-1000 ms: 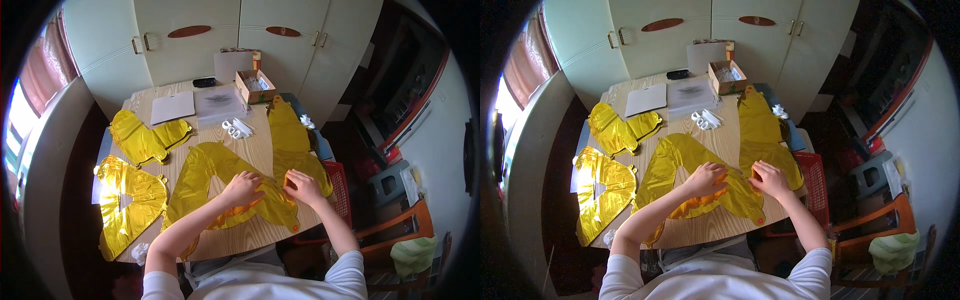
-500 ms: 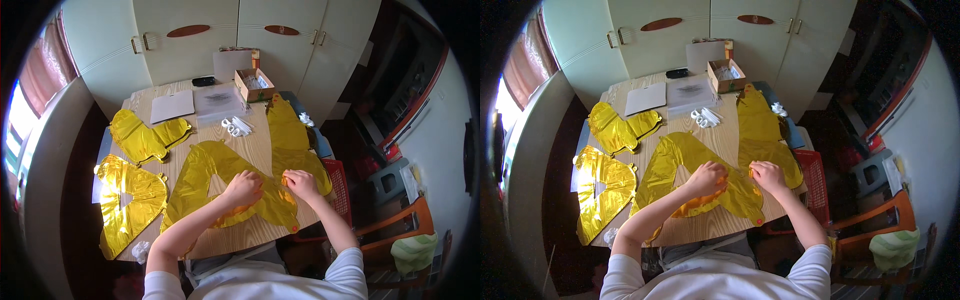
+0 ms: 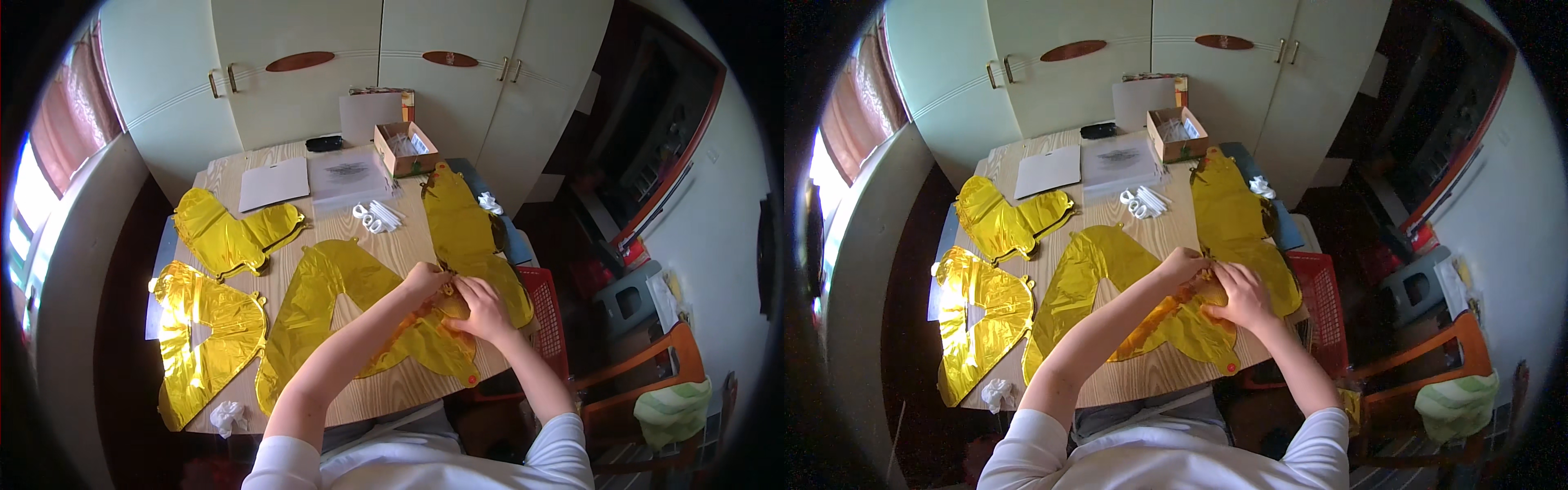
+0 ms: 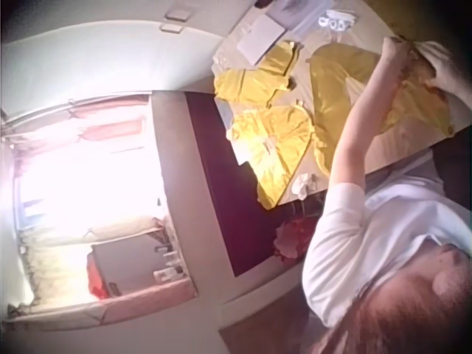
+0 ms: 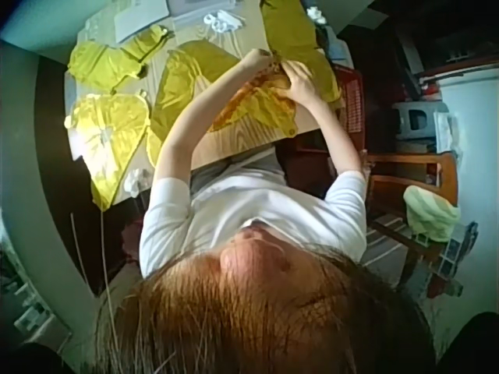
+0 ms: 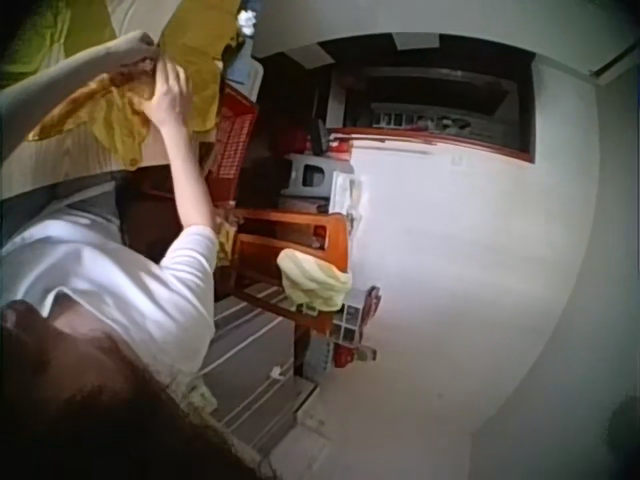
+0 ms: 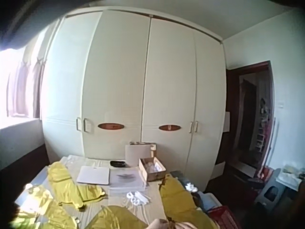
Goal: Folding gold foil balloons and placing them on cardboard backing for packaging.
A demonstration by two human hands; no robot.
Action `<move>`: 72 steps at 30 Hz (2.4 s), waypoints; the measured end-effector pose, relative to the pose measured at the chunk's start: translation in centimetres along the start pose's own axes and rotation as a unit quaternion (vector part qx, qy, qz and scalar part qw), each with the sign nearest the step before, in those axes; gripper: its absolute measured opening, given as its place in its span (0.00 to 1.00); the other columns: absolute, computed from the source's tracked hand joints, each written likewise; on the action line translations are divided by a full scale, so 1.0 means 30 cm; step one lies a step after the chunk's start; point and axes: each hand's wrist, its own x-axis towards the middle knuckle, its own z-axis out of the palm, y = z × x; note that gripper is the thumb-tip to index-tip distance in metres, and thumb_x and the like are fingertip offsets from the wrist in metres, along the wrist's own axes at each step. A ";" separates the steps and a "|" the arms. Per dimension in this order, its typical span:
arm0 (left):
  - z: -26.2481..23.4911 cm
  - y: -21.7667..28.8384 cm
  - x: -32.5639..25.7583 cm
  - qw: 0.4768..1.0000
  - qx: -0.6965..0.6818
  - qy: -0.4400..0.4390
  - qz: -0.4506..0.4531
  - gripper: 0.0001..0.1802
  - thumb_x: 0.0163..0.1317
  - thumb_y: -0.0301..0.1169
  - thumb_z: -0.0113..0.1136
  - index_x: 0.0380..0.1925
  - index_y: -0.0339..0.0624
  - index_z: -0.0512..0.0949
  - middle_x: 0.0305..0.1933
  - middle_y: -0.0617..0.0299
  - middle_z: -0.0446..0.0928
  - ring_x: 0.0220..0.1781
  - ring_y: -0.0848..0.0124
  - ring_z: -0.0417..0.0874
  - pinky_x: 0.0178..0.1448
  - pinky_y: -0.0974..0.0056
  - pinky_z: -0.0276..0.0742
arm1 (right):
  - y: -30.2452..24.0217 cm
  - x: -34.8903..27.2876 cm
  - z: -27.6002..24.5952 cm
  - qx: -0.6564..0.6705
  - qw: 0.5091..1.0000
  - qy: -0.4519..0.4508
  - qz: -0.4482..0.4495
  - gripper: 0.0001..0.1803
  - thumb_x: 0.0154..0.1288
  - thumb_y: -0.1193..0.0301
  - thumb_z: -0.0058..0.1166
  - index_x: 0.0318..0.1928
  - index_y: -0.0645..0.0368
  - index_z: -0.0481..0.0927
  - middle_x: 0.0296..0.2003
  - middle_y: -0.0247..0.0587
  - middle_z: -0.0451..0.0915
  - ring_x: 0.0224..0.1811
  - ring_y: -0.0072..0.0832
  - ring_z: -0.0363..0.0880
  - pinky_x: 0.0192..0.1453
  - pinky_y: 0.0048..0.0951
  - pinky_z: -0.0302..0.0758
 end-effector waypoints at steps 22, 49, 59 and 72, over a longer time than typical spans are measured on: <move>0.031 -0.018 0.009 0.982 0.173 0.059 0.038 0.19 0.59 0.41 0.64 0.31 0.31 0.83 0.27 0.53 0.83 0.28 0.65 0.84 0.37 0.60 0.80 | 0.434 0.263 -0.160 0.111 0.956 0.051 0.266 0.17 0.66 0.64 0.58 0.29 0.65 0.72 0.21 0.49 0.75 0.23 0.37 0.75 0.31 0.38 0.69; 0.034 0.145 0.390 0.804 0.550 0.113 0.194 0.49 0.60 0.71 0.45 0.71 0.46 0.62 0.77 0.51 0.55 0.81 0.52 0.47 0.80 0.46 0.42 | 0.447 0.574 -0.358 0.078 0.972 0.103 0.198 0.13 0.70 0.64 0.55 0.39 0.63 0.77 0.23 0.48 0.76 0.24 0.39 0.77 0.31 0.35 0.70; 0.027 0.145 0.592 0.781 0.591 0.035 0.198 0.53 0.57 0.79 0.32 0.76 0.60 0.52 0.81 0.54 0.43 0.82 0.46 0.38 0.78 0.35 0.31 | 0.643 0.549 -0.482 0.103 0.949 0.227 0.194 0.15 0.71 0.63 0.54 0.35 0.64 0.75 0.21 0.38 0.70 0.25 0.19 0.66 0.31 0.28 0.67; -0.023 0.220 0.661 0.719 0.671 -0.061 0.171 0.68 0.41 0.86 0.43 0.78 0.61 0.43 0.82 0.54 0.38 0.82 0.45 0.34 0.76 0.30 0.32 | 0.773 0.393 -0.987 0.175 0.861 0.403 0.256 0.14 0.76 0.64 0.49 0.47 0.63 0.78 0.38 0.31 0.79 0.40 0.14 0.73 0.45 0.19 0.71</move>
